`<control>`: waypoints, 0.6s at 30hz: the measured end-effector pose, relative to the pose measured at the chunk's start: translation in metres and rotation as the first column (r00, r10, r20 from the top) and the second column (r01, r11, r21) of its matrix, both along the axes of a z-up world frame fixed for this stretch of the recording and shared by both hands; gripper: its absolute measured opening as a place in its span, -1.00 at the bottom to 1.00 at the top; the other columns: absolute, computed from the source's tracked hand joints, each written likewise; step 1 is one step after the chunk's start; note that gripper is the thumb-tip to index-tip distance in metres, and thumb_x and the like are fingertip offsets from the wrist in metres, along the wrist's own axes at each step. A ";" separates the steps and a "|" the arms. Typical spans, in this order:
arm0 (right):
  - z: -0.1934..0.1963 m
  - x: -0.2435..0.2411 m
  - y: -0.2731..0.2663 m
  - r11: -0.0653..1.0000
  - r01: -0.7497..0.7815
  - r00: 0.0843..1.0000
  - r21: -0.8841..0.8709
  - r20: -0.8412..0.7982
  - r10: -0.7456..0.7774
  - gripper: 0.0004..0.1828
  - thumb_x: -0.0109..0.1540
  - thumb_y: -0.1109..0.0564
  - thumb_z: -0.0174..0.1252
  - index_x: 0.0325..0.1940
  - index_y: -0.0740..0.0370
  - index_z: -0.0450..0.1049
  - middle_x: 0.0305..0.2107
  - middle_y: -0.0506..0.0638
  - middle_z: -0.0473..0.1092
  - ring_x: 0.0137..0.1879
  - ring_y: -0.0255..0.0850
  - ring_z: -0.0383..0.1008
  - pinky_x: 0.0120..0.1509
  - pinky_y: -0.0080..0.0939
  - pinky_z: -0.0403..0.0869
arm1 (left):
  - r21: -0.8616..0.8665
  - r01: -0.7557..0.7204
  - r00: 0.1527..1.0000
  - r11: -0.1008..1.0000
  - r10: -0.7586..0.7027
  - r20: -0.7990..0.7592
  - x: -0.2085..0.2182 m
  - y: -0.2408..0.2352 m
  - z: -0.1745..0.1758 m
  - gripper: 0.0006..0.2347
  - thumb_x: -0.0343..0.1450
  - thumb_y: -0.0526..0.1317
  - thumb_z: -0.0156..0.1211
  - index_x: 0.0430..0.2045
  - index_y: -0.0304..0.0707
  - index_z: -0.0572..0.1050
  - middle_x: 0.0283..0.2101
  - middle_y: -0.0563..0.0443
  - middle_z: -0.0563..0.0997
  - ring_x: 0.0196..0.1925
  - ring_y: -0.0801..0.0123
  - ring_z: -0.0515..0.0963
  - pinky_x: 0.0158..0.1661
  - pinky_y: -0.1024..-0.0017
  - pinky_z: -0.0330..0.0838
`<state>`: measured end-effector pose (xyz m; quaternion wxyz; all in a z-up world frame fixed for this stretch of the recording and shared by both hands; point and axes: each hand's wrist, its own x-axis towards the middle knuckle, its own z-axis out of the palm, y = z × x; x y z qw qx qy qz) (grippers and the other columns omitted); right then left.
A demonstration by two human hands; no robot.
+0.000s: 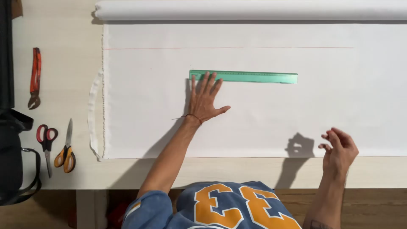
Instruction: Marking parallel lines on a large white leather sheet using a ruler and a pencil
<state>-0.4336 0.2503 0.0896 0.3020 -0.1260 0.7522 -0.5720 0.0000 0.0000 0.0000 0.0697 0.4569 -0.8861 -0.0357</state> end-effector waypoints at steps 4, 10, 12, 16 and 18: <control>0.012 -0.005 -0.043 0.997 -0.077 0.997 -0.020 0.012 0.078 -0.89 0.51 0.17 0.44 0.12 0.09 0.68 -0.17 -0.13 0.60 -0.05 -0.32 0.75 -0.30 -0.47 0.63 | -0.008 -0.026 1.000 1.000 0.026 -0.005 -0.001 -0.001 0.003 0.02 0.46 0.68 -0.06 0.77 0.07 0.19 0.83 -0.08 0.10 0.87 -0.10 -0.08 0.64 -0.64 -0.47; -0.007 0.024 -0.065 0.993 -0.118 0.992 -0.008 0.046 0.118 -0.87 0.48 0.16 0.49 0.10 0.09 0.69 -0.17 -0.12 0.61 -0.05 -0.30 0.77 -0.31 -0.45 0.66 | 0.076 -0.028 0.991 0.997 0.018 0.133 0.000 0.002 0.013 0.02 0.46 0.72 -0.20 0.82 0.20 0.01 0.87 0.06 -0.04 0.88 -0.01 -0.17 0.69 -0.46 -0.45; -0.024 0.031 -0.066 0.991 -0.125 0.987 -0.054 0.094 0.130 -0.82 0.45 0.18 0.48 0.12 0.17 0.67 -0.22 -0.04 0.61 -0.07 -0.28 0.76 -0.32 -0.45 0.67 | 0.058 -0.017 0.994 0.998 0.011 0.107 0.000 -0.005 0.012 0.04 0.46 0.70 -0.15 0.82 0.16 0.00 0.88 0.03 -0.07 0.89 0.01 -0.17 0.69 -0.49 -0.43; -0.009 0.068 -0.075 0.991 -0.133 0.985 0.032 0.113 0.129 -0.87 0.47 0.16 0.46 0.08 0.13 0.67 -0.19 -0.09 0.59 -0.05 -0.30 0.75 -0.34 -0.39 0.64 | 0.109 -0.020 0.991 0.994 0.005 0.136 0.001 -0.002 0.018 0.03 0.48 0.70 -0.20 0.83 0.16 -0.05 0.88 0.08 -0.12 0.90 0.05 -0.19 0.70 -0.45 -0.44; -0.007 0.077 -0.080 0.993 -0.114 0.987 0.017 0.119 0.111 -0.88 0.46 0.18 0.46 0.07 0.11 0.67 -0.17 -0.12 0.60 -0.02 -0.30 0.77 -0.35 -0.39 0.63 | 0.084 -0.023 0.993 0.996 0.012 0.120 0.001 -0.004 0.021 0.02 0.48 0.70 -0.18 0.82 0.16 0.00 0.87 0.08 -0.05 0.89 0.07 -0.13 0.71 -0.42 -0.38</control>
